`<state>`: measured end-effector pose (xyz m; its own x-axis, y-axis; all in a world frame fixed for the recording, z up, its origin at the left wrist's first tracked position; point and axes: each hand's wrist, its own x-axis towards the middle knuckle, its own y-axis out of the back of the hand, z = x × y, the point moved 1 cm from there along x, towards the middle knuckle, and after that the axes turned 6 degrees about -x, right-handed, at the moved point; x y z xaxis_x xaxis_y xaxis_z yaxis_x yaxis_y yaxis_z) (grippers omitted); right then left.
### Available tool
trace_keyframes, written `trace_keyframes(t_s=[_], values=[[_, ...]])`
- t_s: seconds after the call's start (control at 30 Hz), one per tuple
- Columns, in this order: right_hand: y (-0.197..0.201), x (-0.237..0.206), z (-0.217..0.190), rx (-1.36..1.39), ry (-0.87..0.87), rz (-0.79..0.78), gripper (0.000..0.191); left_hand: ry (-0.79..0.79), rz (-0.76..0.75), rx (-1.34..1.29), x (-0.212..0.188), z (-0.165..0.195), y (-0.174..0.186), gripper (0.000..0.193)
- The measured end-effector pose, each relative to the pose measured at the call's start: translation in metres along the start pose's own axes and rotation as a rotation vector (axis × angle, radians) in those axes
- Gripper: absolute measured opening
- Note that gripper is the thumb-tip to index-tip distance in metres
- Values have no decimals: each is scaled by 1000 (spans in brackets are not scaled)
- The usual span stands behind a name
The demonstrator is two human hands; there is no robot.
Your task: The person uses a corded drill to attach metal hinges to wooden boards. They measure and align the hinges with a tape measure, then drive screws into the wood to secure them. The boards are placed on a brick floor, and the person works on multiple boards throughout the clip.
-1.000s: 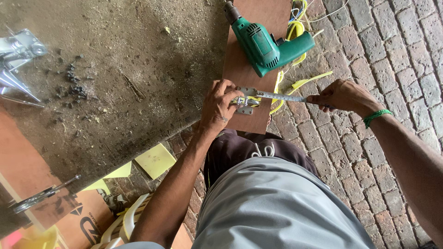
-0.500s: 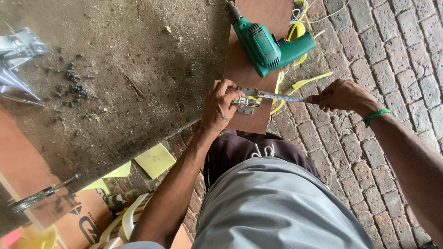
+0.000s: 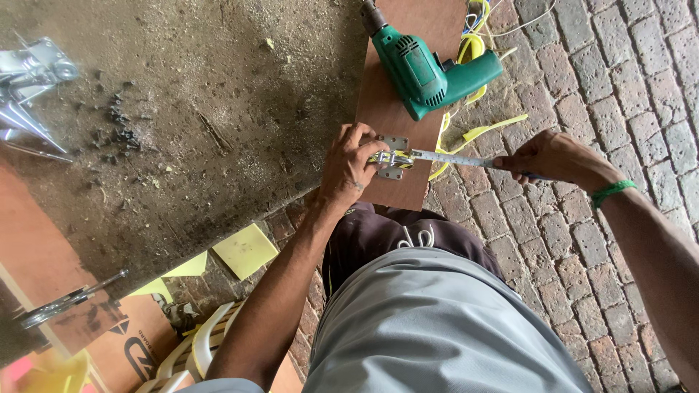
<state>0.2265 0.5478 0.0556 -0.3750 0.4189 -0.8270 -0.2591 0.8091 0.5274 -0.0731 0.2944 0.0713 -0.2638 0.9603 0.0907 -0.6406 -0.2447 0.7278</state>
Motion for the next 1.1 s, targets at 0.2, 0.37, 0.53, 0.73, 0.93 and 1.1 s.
trace_keyframes(t_s=[0.2, 0.37, 0.53, 0.73, 0.93, 1.1], values=[[-21, -16, 13, -25, -21, -68, 61, -3, 17, -14, 1, 4, 4, 37], [-35, -11, 11, 82, 7, -76, 55, 0, 11, -27, 1, 6, 6, 38], [-40, -11, 2, 74, -1, -80, 61, 5, 3, -28, 1, 6, 5, 37], [-39, -17, -9, 18, -2, -92, 66, -9, 11, -11, 0, 0, 0, 38], [-41, -16, -10, 32, 3, -78, 64, -24, 25, -19, 1, -3, -2, 39], [-40, -17, -10, 26, 14, -75, 66, -4, 9, -15, 1, 1, 1, 40]])
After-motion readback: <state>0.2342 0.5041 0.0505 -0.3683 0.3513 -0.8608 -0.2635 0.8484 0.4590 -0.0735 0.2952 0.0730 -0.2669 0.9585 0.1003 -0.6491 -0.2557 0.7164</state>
